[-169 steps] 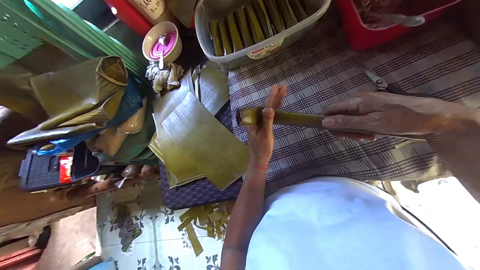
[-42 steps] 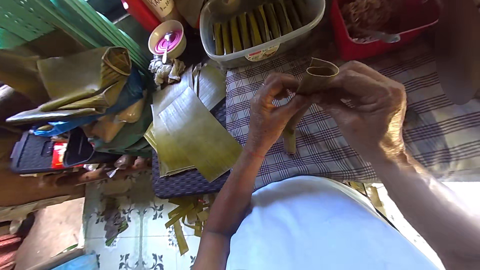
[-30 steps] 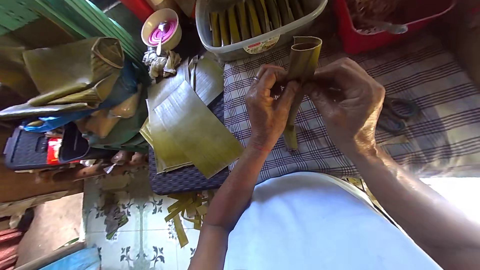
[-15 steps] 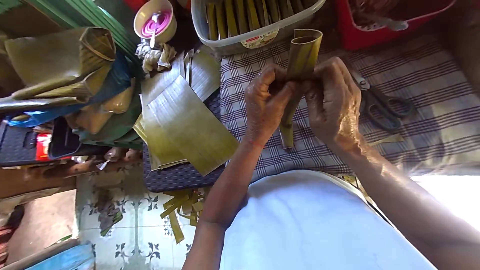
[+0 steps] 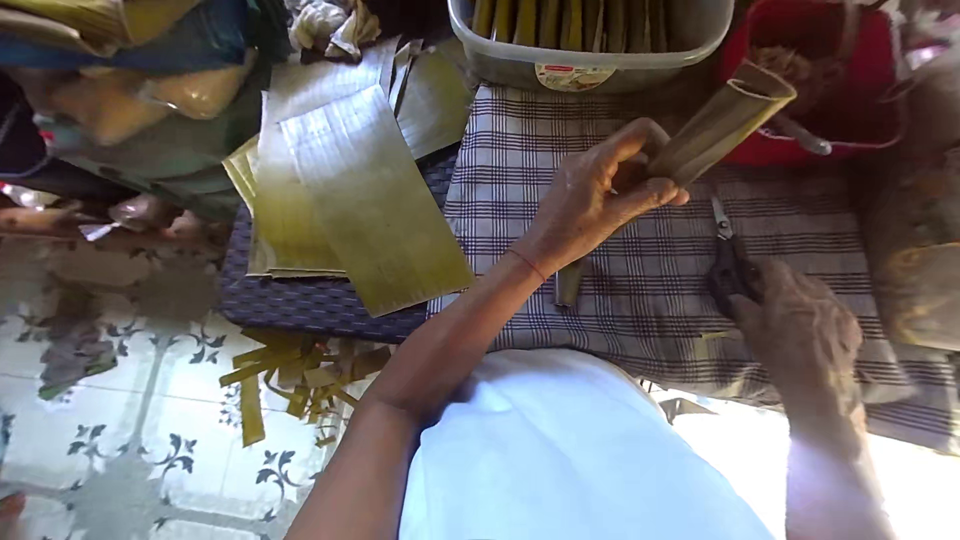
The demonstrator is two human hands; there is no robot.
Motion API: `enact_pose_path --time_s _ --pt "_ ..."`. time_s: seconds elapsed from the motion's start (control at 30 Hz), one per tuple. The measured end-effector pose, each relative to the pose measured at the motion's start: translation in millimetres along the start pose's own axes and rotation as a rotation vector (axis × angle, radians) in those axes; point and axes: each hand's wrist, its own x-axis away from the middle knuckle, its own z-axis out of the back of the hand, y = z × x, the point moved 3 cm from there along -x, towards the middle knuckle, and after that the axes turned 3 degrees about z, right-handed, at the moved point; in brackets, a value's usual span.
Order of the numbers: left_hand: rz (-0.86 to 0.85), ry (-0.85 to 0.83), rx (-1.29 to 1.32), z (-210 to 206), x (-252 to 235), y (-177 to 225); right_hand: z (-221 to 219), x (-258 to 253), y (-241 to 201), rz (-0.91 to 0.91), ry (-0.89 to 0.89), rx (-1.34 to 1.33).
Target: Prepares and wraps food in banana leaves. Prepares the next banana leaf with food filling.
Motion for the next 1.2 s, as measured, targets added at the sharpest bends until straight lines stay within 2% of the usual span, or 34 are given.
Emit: enact_pose_path --time_s 0.07,0.13,0.23,0.3,0.37,0.43,0.5,0.6,0.67,0.73,0.8,0.93,1.2 --pt "0.060 0.014 0.003 0.8 1.2 7.4 3.3 -3.6 0.6 0.033 -0.031 -0.117" --pt "0.195 0.037 0.013 3.2 5.6 20.1 6.6 -5.1 12.1 -0.005 -0.142 -0.381" --pt "0.100 -0.015 0.192 11.2 3.3 10.3 1.0 -1.5 31.0 -0.141 -0.285 -0.863" --pt "0.279 -0.052 0.100 10.8 19.7 49.5 -4.0 7.5 38.5 -0.188 -0.325 -1.008" --pt "0.399 -0.071 0.001 9.3 27.4 74.4 -8.4 18.2 46.5 -0.139 -0.409 -1.085" --pt "0.365 -0.094 0.016 9.0 24.7 68.1 -11.7 28.4 50.4 -0.036 -0.596 -1.117" --pt "0.190 -0.139 0.158 12.0 6.1 29.3 -12.1 35.2 39.7 0.096 -0.782 -1.125" --pt "0.070 -0.177 0.222 13.3 -5.7 5.1 -18.9 38.5 23.1 0.153 -0.929 -1.156" --pt "0.096 -0.158 0.168 12.8 0.1 14.2 -22.5 34.6 9.5 0.164 -0.951 -1.177" --pt "0.270 -0.118 0.031 8.5 19.6 50.3 -25.5 27.7 -5.5 0.147 -0.971 -1.172" --pt "0.363 -0.091 -0.052 5.5 29.5 70.0 -29.7 19.9 -17.7 0.163 -1.018 -1.159" --pt "0.339 -0.069 -0.123 6.7 32.9 70.6 -28.0 7.1 -32.4 0.233 -1.087 -1.113" --pt "0.321 -0.060 -0.166 5.0 33.0 68.7 -25.9 -4.5 -34.0 0.298 -1.134 -1.008"
